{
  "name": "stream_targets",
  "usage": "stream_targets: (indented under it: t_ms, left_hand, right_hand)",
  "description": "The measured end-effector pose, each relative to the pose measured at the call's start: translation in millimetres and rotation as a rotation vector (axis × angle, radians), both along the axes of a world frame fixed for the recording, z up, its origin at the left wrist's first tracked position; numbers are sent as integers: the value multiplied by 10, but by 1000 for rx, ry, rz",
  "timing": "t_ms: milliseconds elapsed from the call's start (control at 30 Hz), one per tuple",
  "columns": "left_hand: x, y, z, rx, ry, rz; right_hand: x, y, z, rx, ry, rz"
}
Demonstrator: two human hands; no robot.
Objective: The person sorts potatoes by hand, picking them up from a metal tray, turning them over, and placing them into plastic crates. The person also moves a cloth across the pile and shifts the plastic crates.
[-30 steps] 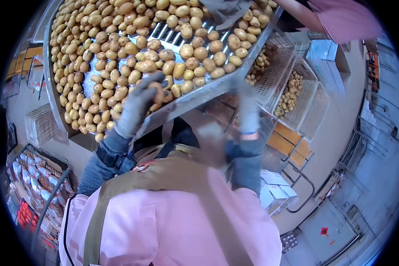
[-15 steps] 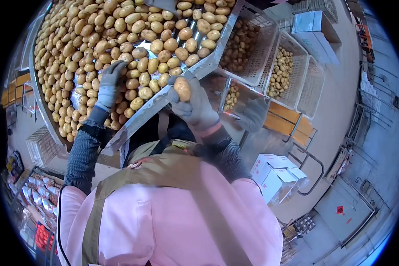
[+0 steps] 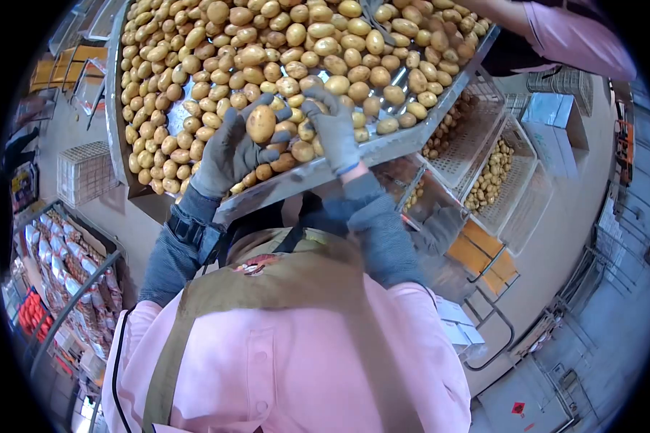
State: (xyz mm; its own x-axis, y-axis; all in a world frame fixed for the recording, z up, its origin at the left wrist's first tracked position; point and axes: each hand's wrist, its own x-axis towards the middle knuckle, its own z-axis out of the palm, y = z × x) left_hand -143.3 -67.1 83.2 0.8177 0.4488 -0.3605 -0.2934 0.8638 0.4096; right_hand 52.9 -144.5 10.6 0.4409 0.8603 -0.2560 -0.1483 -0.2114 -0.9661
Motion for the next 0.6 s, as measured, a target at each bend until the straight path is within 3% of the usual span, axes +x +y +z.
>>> stream_targets:
  t_ms: [33,67,133,200,267,367,400,433,500,600]
  left_hand:
    - [-3,19,76,-29,40,24]
    - [-78,52,28,107,144,1]
    - [-247,52,-202,367,340,-67]
    - [-205,10,-92,144,463,33]
    - [-256,-15,-148,128,550,53]
    - [-253,-28,-114,51,596,51]
    - [-255,-41,-91,12,623,56]
    - [-302,-42,-94,17,500,8]
    - [-288,-110,-102,166,462,5]
    - [-176,-237,-127,388,556,54]
  right_hand:
    - [-106,8,206,67,-34,38]
    - [-206,-54,454,128,-69,72]
    - [-247,-150,602,188,209,97]
    - [-237,-189,664,213,837,82]
    - [-272,-217,807,99,821,34]
    - [-268,-282,757,249,1310,87]
    - [-266,-302,782,216,1268,85]
    - [-249,-316,821,185,1225,84]
    - [-277,-344,926,92,1067,30]
    - [-268,-396,927,153,1218,78]
